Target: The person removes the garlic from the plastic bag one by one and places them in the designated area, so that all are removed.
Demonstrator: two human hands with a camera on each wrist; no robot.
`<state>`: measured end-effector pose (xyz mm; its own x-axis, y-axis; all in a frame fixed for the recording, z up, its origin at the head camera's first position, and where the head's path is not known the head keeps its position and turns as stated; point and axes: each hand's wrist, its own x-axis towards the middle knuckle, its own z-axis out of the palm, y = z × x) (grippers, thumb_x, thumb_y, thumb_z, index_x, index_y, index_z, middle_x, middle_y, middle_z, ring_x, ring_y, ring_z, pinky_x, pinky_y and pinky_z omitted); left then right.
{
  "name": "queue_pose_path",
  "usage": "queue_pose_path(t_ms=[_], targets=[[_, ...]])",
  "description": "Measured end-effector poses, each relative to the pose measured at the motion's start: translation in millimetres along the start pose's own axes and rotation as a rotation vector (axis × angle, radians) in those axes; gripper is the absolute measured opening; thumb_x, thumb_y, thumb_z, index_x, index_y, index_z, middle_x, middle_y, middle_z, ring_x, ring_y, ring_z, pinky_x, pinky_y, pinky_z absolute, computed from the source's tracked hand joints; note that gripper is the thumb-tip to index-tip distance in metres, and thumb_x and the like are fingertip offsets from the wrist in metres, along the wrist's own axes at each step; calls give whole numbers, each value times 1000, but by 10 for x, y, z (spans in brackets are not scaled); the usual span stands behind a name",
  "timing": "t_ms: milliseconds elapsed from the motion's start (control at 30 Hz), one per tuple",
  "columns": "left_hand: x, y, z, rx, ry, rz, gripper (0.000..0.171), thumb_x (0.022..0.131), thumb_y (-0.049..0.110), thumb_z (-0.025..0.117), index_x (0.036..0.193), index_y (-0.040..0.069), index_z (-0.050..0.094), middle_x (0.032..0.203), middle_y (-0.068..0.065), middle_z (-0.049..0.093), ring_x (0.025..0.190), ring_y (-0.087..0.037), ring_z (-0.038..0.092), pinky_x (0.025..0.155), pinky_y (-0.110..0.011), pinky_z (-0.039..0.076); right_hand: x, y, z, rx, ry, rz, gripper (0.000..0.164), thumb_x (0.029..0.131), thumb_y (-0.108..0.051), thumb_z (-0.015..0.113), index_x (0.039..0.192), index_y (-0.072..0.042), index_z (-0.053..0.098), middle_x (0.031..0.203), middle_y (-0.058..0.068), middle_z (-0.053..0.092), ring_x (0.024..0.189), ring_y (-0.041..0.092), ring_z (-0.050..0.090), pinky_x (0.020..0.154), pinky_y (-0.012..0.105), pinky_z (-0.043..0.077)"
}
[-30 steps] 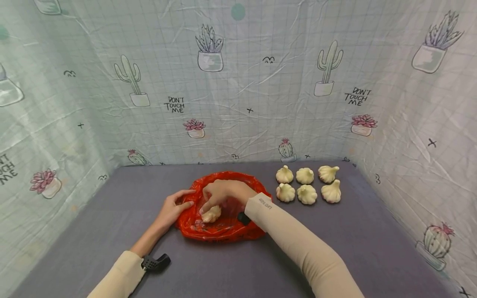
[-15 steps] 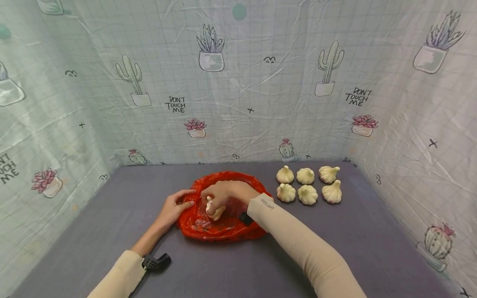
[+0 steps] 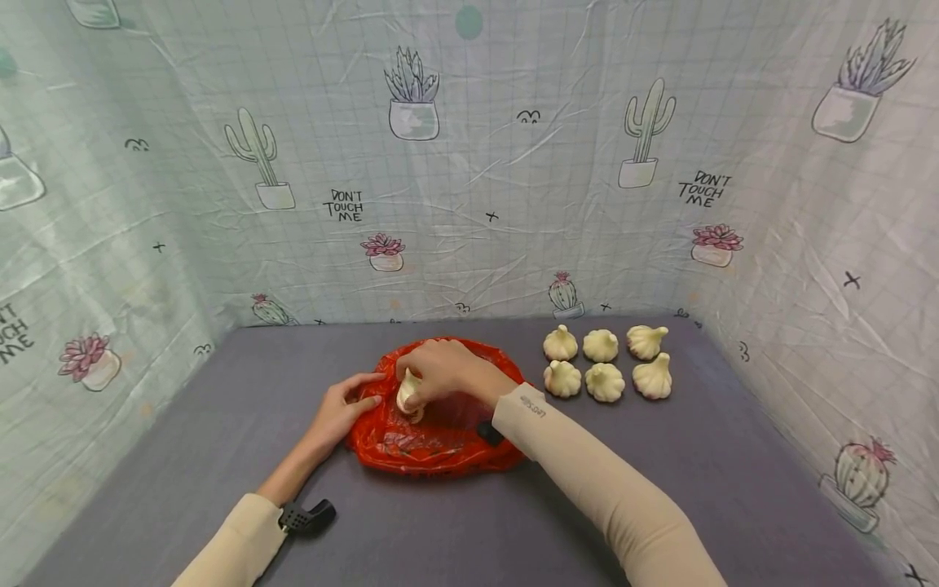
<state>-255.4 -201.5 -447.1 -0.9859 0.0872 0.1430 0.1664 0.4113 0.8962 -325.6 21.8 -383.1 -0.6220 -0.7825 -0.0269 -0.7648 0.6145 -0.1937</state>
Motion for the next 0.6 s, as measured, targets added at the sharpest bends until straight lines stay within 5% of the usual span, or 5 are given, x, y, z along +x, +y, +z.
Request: queue_pose_path(t_ms=[200,600], targets=[[14,-15,-1,9,3,0,39,95,2,68,134,2,68,137,-20,66,114,-29,65,84,-20,51,-5,-37,-16,-6,60,-19,19,99,-35,68,112,-25,78,78,-7,64,62,9,49,56,25,39],[169,-407,57,-26,29,4,39,94,7,72,133,13,70,134,-16,68,105,-19,66,80,-21,53,1,-30,22,-47,118,5,7,97,-24,72,103,-24,76,87,-6,71,66,11,52,56,25,42]])
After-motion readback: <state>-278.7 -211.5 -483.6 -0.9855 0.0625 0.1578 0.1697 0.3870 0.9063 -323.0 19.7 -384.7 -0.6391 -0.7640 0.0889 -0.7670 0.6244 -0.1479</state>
